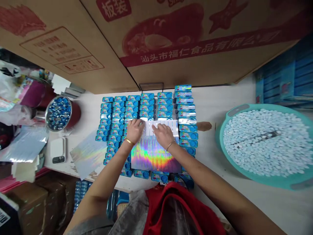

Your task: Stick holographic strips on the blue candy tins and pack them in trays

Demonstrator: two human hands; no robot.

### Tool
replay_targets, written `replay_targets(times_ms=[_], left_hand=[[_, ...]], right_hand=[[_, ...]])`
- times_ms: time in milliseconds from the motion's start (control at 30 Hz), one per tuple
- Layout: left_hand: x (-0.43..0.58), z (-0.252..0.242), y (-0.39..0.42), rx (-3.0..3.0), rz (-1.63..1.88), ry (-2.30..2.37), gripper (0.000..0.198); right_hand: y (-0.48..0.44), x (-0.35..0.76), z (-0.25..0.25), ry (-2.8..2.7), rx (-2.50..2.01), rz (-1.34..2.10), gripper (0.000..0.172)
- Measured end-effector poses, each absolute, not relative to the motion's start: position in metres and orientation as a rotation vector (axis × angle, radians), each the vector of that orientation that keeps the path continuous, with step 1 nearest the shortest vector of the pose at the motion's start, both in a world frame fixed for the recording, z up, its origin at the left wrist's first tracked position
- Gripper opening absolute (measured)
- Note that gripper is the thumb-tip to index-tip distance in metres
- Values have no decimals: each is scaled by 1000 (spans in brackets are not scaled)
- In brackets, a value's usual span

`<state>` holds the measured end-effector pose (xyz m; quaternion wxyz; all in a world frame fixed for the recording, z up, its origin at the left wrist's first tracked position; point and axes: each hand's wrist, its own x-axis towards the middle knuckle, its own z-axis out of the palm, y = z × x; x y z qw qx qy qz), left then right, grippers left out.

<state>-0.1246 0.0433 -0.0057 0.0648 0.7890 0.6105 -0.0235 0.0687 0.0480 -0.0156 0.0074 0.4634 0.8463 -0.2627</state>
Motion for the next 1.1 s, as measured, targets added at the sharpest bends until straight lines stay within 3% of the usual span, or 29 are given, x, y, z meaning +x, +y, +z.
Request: replay_targets(times_ms=[167,267,333,467,533,600,767,933,1100], left_hand=[[-111,25,2,2317,134,1809,13],[-92,58,-27,1971,541,1990,10],[-78,76,-37,1568,902,2075,14],[-49,84,-33,900,1309,1918,20],[-34,77,-27,758,1343,1817,23],[-18,66,-22,693,1319,1731,26],[28,35,-3,765,1188,1641,22],[72,12,30,1167,1079,1834,13],[94,-3,52,1412,786,2075,10]], right_hand=[[48,67,-17,2646,1488,-871,41],[50,70,-20,2672,1555,-1029,39],[48,76,-19,2679,1670,-1341,42],[25,99,-2,2294,1834,-2416,64],[8,113,12,2027,1828,-2741,60],[-6,127,22,1889,1926,-2824,48],[-4,174,22,1912,2378,-2561,36],[30,225,2,2190,2608,-1831,31],[55,242,-20,2321,2572,-1309,25]])
